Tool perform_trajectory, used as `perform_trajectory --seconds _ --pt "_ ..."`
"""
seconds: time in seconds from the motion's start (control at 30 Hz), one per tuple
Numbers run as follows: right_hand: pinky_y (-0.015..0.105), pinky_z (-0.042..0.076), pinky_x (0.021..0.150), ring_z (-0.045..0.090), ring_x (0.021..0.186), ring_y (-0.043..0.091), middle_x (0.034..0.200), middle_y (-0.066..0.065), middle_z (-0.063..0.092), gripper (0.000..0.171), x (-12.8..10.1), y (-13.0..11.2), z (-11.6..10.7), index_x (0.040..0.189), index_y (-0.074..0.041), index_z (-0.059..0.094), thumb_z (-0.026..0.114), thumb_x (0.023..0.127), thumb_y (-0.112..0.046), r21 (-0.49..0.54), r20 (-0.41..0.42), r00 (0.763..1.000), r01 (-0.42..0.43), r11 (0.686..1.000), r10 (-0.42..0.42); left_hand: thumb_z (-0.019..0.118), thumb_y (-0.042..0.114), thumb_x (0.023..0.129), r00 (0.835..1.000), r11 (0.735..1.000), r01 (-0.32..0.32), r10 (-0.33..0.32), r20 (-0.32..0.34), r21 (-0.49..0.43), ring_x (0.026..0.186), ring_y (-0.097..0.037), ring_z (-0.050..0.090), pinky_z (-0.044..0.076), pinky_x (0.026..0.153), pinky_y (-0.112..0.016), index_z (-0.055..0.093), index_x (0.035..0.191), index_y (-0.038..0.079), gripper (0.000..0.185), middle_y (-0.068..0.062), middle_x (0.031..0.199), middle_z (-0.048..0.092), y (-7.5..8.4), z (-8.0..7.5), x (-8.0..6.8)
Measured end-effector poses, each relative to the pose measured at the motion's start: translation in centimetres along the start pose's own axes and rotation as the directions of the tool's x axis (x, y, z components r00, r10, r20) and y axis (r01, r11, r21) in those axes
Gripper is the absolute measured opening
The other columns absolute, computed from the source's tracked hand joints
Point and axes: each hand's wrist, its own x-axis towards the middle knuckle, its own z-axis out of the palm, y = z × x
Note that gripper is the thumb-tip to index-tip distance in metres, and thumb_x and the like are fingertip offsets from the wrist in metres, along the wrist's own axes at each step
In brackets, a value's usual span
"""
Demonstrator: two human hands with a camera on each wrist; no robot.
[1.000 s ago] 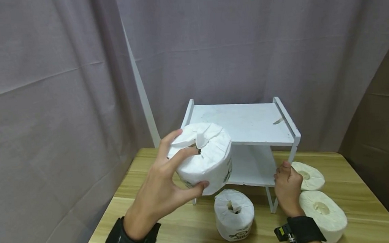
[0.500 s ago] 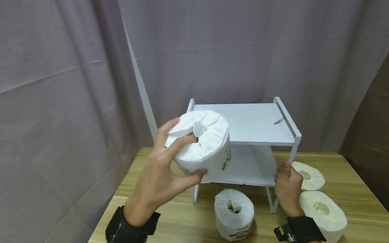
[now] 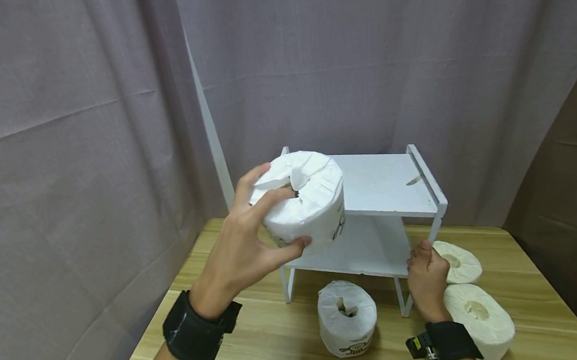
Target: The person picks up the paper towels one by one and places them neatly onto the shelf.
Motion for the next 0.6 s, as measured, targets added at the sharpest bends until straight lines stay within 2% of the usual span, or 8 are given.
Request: perform_trajectory --seconds 0.23,0.47,0.6 --pt "0.012 0.033 0.054 0.043 0.053 -0.007 0.056 -0.02 0.047 0.067 0.0 0.0 0.2 0.064 0.009 0.053 0.041 0.116 -0.031 0.025 -0.009 1.0 0.01 1.0 -0.01 0.094 0.031 0.075 1.0 1.0 0.001 -0.001 0.002 -0.005 0.142 -0.03 0.046 0.056 0.1 -0.046 0.067 0.124 0.019 0.057 -0.015 0.162 0.034 -0.8 0.4 1.3" --pt "0.013 0.034 0.054 0.045 0.053 -0.007 0.057 -0.019 0.049 0.067 0.0 0.5 0.2 0.064 0.007 0.055 0.042 0.115 -0.034 0.014 -0.003 1.0 0.009 1.0 -0.009 0.094 0.031 0.076 0.999 0.999 0.039 -0.038 0.012 -0.019 0.141 -0.033 0.047 0.057 0.097 -0.046 0.067 0.124 0.02 0.057 -0.015 0.162 0.033 -1.6 0.7 2.1" --pt "0.013 0.035 0.055 0.046 0.055 -0.007 0.057 -0.019 0.05 0.068 0.0 0.3 0.3 0.065 0.008 0.056 0.042 0.115 -0.036 0.016 0.0 1.0 0.01 1.0 -0.01 0.093 0.032 0.078 0.998 0.999 0.053 -0.053 0.031 0.001 0.136 -0.033 0.052 0.058 0.095 -0.044 0.066 0.126 0.022 0.056 -0.013 0.163 0.032 -1.7 0.8 2.7"
